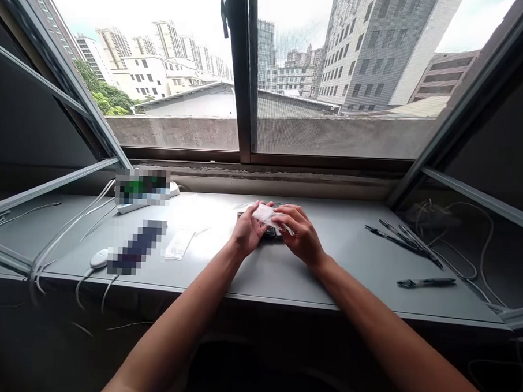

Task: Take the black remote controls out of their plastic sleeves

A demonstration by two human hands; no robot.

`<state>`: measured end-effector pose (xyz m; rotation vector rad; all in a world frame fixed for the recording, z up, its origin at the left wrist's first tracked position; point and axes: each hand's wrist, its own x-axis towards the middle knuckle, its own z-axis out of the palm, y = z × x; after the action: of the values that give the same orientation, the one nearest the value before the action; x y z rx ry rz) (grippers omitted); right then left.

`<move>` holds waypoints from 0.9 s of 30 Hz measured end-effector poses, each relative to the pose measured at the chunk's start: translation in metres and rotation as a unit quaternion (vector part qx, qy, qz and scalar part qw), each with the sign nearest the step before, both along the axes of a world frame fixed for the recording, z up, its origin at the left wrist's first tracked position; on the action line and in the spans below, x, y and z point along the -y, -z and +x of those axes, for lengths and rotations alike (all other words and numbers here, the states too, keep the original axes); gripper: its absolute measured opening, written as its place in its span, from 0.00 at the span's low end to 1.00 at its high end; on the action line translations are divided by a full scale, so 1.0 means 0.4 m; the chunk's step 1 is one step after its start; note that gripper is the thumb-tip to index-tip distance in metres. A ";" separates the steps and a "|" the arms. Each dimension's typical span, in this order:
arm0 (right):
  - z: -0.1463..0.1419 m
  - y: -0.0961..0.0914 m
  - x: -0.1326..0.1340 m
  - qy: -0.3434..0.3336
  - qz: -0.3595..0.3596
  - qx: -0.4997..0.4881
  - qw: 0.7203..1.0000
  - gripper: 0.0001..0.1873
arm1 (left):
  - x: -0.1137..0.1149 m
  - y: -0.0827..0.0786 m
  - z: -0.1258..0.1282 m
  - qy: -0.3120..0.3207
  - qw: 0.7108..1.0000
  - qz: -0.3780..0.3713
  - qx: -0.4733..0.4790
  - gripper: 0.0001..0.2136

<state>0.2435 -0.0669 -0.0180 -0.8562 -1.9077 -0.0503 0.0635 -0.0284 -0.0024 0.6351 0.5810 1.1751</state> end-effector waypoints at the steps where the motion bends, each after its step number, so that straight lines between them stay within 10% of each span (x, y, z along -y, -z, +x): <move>1: 0.004 0.003 0.002 0.004 -0.001 0.010 1.000 0.13 | -0.003 0.003 0.003 -0.008 1.000 -0.007 -0.015 0.13; 14: 0.048 -0.004 -0.006 0.047 0.065 0.014 0.997 0.21 | -0.139 -0.049 -0.031 0.001 0.977 0.131 -0.168 0.13; 27: -0.008 -0.091 -0.182 0.020 0.083 -0.018 0.996 0.15 | -0.226 -0.032 -0.124 -0.063 0.982 0.114 -0.139 0.11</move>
<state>0.2403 0.0060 0.0184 -0.7765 -1.8248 -0.2128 0.0141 0.0622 0.0102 0.9810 0.7365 1.2913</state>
